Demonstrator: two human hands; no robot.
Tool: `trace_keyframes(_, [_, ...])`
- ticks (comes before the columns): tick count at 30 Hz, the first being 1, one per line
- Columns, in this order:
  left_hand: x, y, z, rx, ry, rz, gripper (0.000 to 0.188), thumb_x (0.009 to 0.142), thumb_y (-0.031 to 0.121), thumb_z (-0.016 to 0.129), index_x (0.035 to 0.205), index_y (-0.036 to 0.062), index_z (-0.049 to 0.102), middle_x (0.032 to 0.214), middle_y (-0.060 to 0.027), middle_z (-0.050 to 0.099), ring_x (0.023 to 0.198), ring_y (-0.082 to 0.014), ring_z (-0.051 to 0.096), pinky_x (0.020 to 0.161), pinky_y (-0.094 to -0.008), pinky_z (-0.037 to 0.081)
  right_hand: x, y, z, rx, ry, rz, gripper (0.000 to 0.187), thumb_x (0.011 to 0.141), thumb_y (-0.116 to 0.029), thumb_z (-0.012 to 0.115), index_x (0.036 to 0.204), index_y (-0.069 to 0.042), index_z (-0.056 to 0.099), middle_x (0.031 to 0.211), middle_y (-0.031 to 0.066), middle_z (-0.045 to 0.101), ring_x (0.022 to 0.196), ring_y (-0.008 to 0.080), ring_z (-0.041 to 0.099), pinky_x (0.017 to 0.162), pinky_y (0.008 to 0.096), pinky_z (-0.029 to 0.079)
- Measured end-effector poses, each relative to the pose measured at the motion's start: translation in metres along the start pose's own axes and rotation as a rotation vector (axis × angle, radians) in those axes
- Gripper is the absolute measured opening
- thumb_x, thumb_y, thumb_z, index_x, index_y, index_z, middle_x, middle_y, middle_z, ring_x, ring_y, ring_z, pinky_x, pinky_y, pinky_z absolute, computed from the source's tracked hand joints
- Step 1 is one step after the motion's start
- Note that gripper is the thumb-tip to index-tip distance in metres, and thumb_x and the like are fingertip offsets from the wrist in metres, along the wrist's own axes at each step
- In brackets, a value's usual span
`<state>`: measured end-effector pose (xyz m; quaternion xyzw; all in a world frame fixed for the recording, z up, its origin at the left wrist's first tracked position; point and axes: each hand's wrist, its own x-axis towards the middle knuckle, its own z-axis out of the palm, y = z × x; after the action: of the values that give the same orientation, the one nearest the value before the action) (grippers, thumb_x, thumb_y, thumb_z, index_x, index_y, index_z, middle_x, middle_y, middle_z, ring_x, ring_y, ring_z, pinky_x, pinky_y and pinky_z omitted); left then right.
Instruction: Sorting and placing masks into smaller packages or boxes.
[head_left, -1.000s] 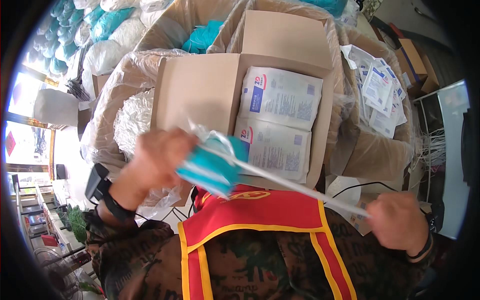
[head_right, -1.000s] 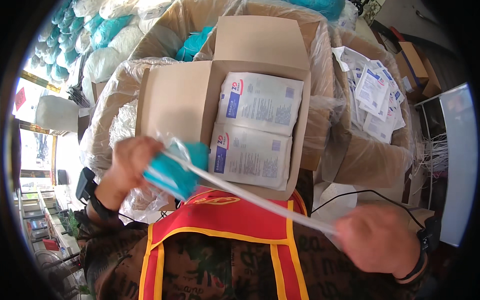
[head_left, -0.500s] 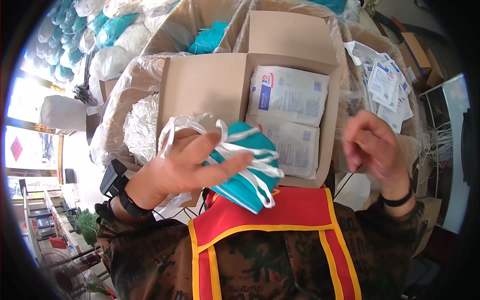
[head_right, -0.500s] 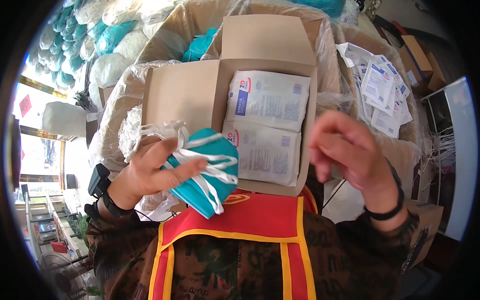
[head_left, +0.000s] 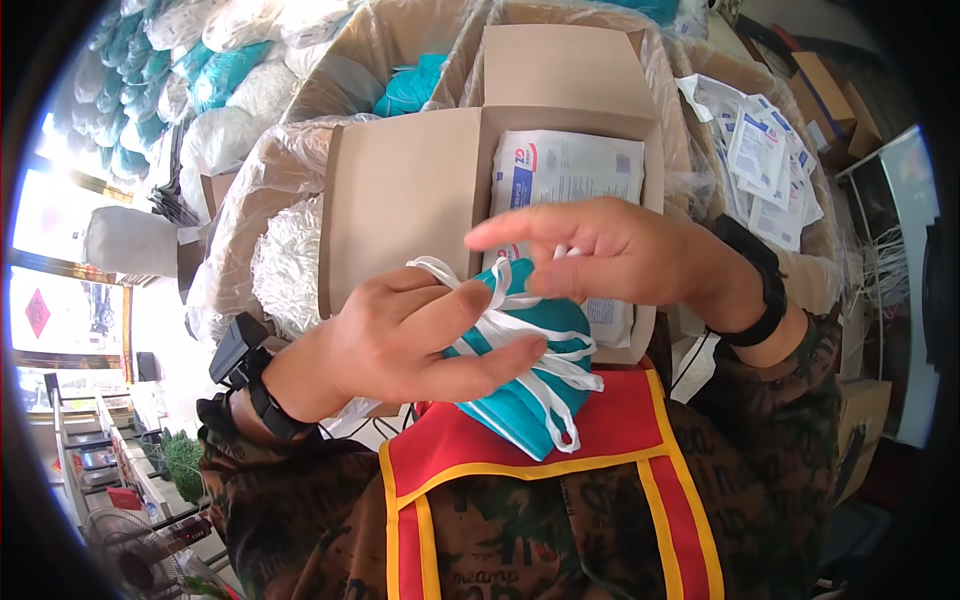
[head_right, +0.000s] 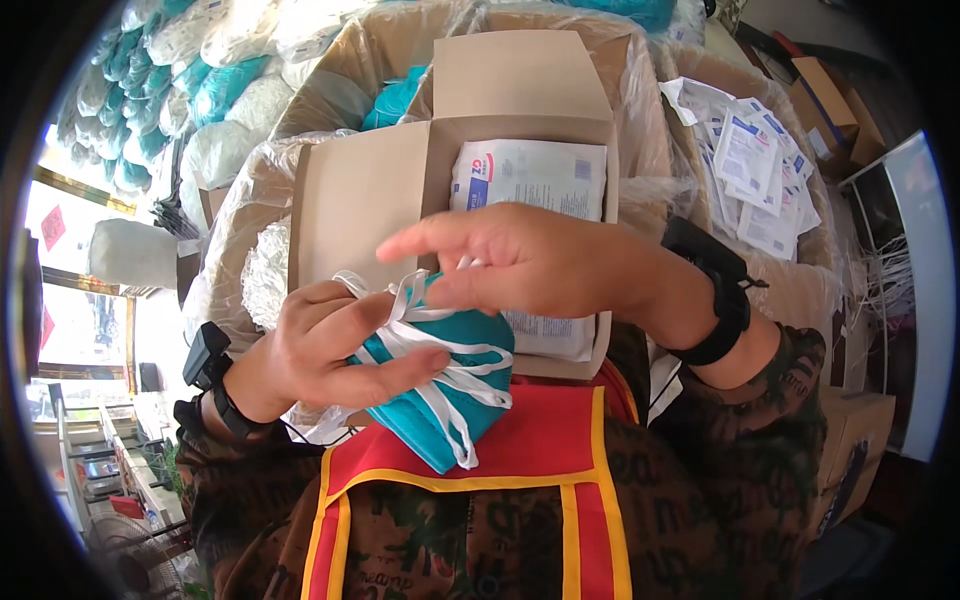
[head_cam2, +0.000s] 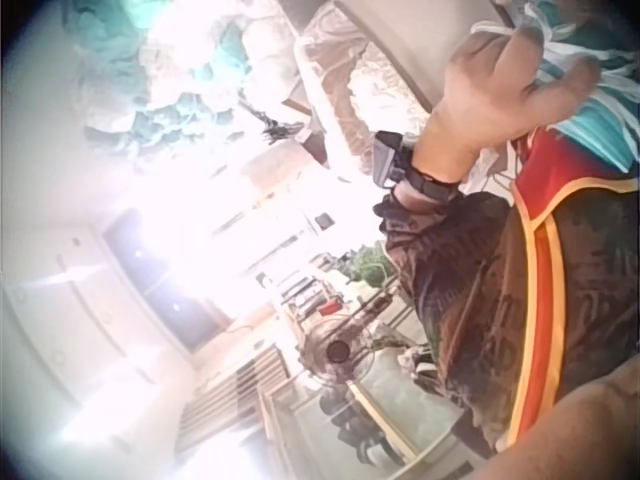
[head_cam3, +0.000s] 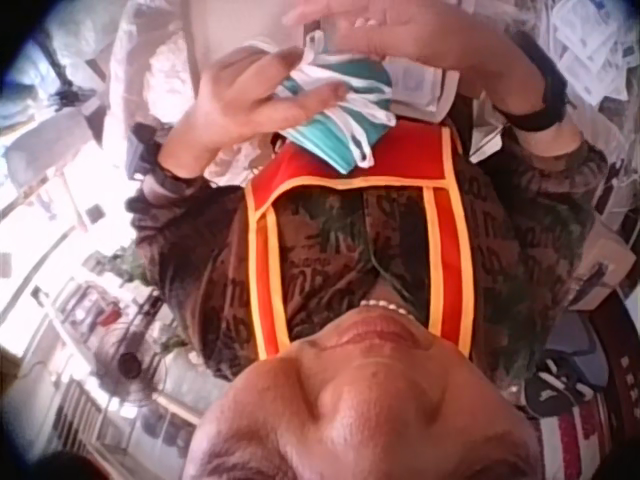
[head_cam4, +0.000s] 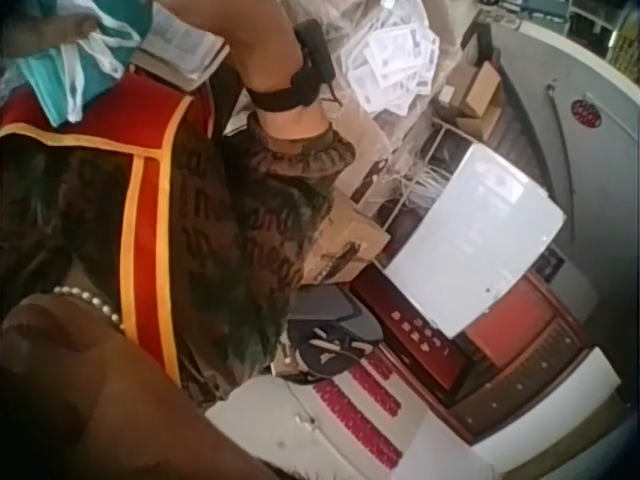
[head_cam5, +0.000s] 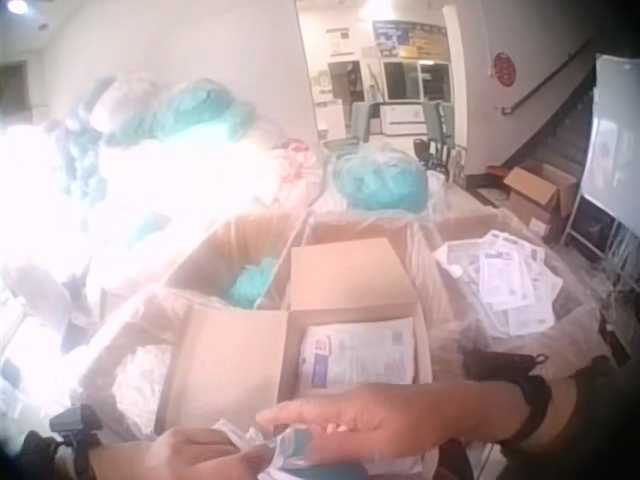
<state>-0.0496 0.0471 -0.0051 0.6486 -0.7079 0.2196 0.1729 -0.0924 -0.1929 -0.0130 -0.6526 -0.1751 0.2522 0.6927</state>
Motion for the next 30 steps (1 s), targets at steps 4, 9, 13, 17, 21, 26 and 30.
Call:
trace_keyframes(4, [0.006, 0.001, 0.0, -0.012, -0.024, 0.015, 0.039, 0.065, 0.016, 0.072, 0.102, 0.0234, 0.066, 0.083, -0.0041, 0.052, 0.052, -0.0083, 0.052, 0.048, -0.0208, 0.044, 0.0, -0.002, 0.002, -0.549, -0.087, -0.151, 0.028, 0.092, -0.018, 0.06, 0.117, -0.005, 0.059, 0.086, 0.0093, 0.066, 0.079, 0.0207, 0.063, 0.07, 0.0309, 0.048])
trace_keyframes(9, [0.004, -0.001, 0.0, -0.01, -0.101, 0.014, 0.038, 0.065, 0.018, 0.071, 0.102, 0.0233, 0.064, 0.082, -0.0032, 0.051, 0.051, -0.0081, 0.052, 0.047, -0.0208, 0.043, -0.007, -0.009, 0.003, -0.926, -0.066, -0.053, 0.017, 0.09, -0.017, 0.06, 0.102, -0.005, 0.06, 0.082, 0.0138, 0.062, 0.077, 0.0268, 0.062, 0.069, 0.0337, 0.047])
trace_keyframes(13, [0.006, -0.001, 0.003, -0.04, -0.065, 0.023, 0.038, 0.065, 0.017, 0.073, 0.102, 0.0218, 0.067, 0.087, -0.0076, 0.055, 0.048, -0.0097, 0.048, 0.042, -0.0222, 0.042, -0.007, 0.006, -0.005, -0.396, -0.092, -0.038, 0.019, 0.092, -0.022, 0.057, 0.089, -0.004, 0.061, 0.075, 0.0089, 0.063, 0.065, 0.0199, 0.061, 0.059, 0.0314, 0.046])
trace_keyframes(17, [0.012, 0.0, 0.002, -0.016, -0.091, 0.039, 0.039, 0.063, 0.017, 0.073, 0.101, 0.0219, 0.067, 0.086, -0.0074, 0.055, 0.048, -0.0099, 0.049, 0.043, -0.022, 0.043, -0.007, 0.013, -0.009, 0.182, -0.088, 0.227, 0.022, 0.093, -0.025, 0.056, 0.087, -0.004, 0.06, 0.075, -0.0006, 0.061, 0.059, 0.004, 0.053, 0.05, 0.0202, 0.039])
trace_keyframes(21, [0.011, 0.0, 0.004, -0.002, -0.107, 0.036, 0.039, 0.063, 0.018, 0.073, 0.101, 0.0228, 0.067, 0.087, -0.0075, 0.055, 0.05, -0.0103, 0.05, 0.045, -0.0218, 0.044, -0.009, -0.002, -0.003, 0.286, -0.051, 0.339, 0.02, 0.094, -0.024, 0.055, 0.093, -0.005, 0.059, 0.075, -0.0002, 0.06, 0.058, 0.0022, 0.05, 0.049, 0.017, 0.037])
trace_keyframes(26, [0.011, 0.001, 0.001, 0.019, -0.134, 0.011, 0.038, 0.063, 0.018, 0.073, 0.101, 0.0238, 0.067, 0.087, -0.0078, 0.055, 0.051, -0.0108, 0.051, 0.045, -0.0223, 0.046, -0.011, -0.005, -0.003, 0.069, -0.057, 0.338, 0.02, 0.095, -0.024, 0.054, 0.095, -0.004, 0.059, 0.077, 0.001, 0.062, 0.061, 0.0062, 0.054, 0.051, 0.022, 0.039])
trace_keyframes(30, [0.006, -0.002, -0.002, 0.006, -0.146, -0.028, 0.041, 0.065, 0.018, 0.072, 0.105, 0.0199, 0.066, 0.087, -0.009, 0.056, 0.052, -0.0146, 0.055, 0.047, -0.0258, 0.049, -0.017, 0.011, -0.007, -0.431, -0.024, -0.22, 0.022, 0.096, -0.023, 0.054, 0.091, -0.003, 0.059, 0.072, 0.0055, 0.061, 0.059, 0.0165, 0.056, 0.056, 0.0305, 0.043])
